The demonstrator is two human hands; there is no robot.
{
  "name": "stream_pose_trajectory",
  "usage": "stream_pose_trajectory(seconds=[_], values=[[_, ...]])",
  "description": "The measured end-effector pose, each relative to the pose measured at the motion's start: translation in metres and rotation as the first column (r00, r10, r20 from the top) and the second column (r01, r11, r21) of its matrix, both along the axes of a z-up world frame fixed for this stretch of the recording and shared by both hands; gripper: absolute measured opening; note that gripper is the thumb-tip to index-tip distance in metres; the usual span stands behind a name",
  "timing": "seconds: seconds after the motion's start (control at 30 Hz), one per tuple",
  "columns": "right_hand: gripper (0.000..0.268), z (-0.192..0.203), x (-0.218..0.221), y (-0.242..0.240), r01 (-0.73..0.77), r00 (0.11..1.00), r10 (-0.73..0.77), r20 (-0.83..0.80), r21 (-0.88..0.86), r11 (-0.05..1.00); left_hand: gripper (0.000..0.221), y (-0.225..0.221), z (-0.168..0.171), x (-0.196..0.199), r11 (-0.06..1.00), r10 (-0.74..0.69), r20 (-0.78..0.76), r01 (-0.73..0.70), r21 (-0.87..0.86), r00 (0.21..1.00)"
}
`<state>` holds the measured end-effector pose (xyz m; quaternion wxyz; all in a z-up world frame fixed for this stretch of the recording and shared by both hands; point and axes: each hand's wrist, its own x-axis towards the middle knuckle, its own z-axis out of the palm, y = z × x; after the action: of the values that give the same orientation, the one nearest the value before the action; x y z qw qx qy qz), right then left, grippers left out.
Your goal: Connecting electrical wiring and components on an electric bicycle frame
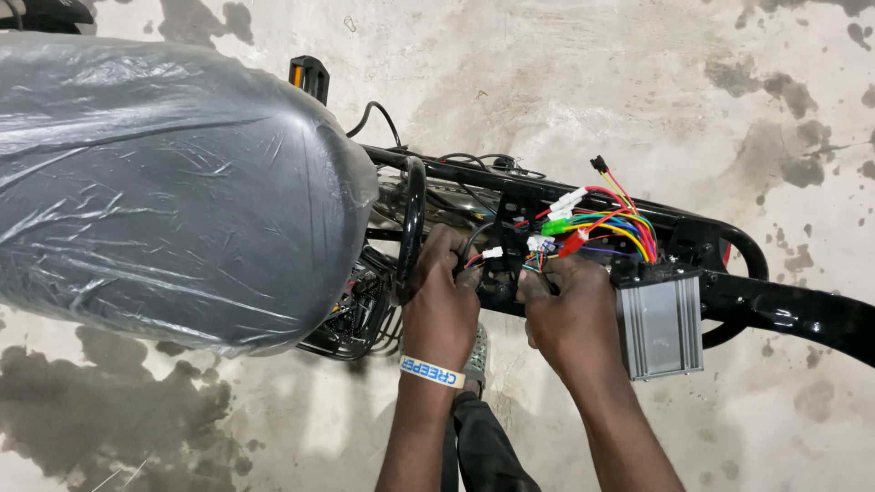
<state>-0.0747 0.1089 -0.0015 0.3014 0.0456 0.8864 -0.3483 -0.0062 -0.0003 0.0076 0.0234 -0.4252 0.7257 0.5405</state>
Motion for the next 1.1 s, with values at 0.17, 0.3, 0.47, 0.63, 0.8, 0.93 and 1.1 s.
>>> stream_pose_trajectory(seconds=[0.17, 0.3, 0.47, 0.63, 0.8, 0.93, 1.1], values=[[0.013, -0.003, -0.003, -0.001, -0.047, 0.995, 0.050, -0.083, 0.045, 0.998, 0.015, 0.000, -0.007, -0.002, 1.000, 0.019, -0.004, -0.019, -0.021, 1.000], [0.014, 0.001, -0.001, 0.001, -0.154, 0.972, 0.177, -0.153, 0.150, 0.977, 0.018, 0.001, -0.007, -0.002, 0.999, 0.029, -0.011, -0.029, -0.043, 1.000], [0.015, 0.007, 0.003, 0.002, -0.195, 0.958, 0.224, -0.178, 0.167, 0.967, 0.018, 0.001, -0.014, -0.003, 0.999, 0.041, -0.041, -0.042, -0.010, 0.998], [0.018, 0.038, 0.012, -0.012, -0.154, 0.987, 0.148, 0.055, 0.131, 0.979, 0.033, 0.010, -0.041, 0.006, 0.997, 0.069, -0.088, -0.072, -0.028, 0.994], [0.008, 0.027, 0.032, -0.020, 0.409, 0.907, -0.419, 0.035, -0.298, 0.862, 0.029, 0.006, -0.025, 0.006, 0.998, 0.018, -0.196, -0.029, -0.054, 0.980], [0.017, 0.013, 0.039, -0.021, 0.526, 0.843, -0.524, 0.126, -0.398, 0.751, 0.033, 0.002, -0.021, 0.006, 0.999, 0.006, -0.147, -0.012, -0.040, 0.989], [0.022, 0.010, 0.033, -0.015, 0.391, 0.914, -0.403, 0.040, -0.348, 0.852, 0.027, 0.003, -0.021, 0.007, 1.000, -0.008, -0.060, 0.007, -0.009, 0.998]])
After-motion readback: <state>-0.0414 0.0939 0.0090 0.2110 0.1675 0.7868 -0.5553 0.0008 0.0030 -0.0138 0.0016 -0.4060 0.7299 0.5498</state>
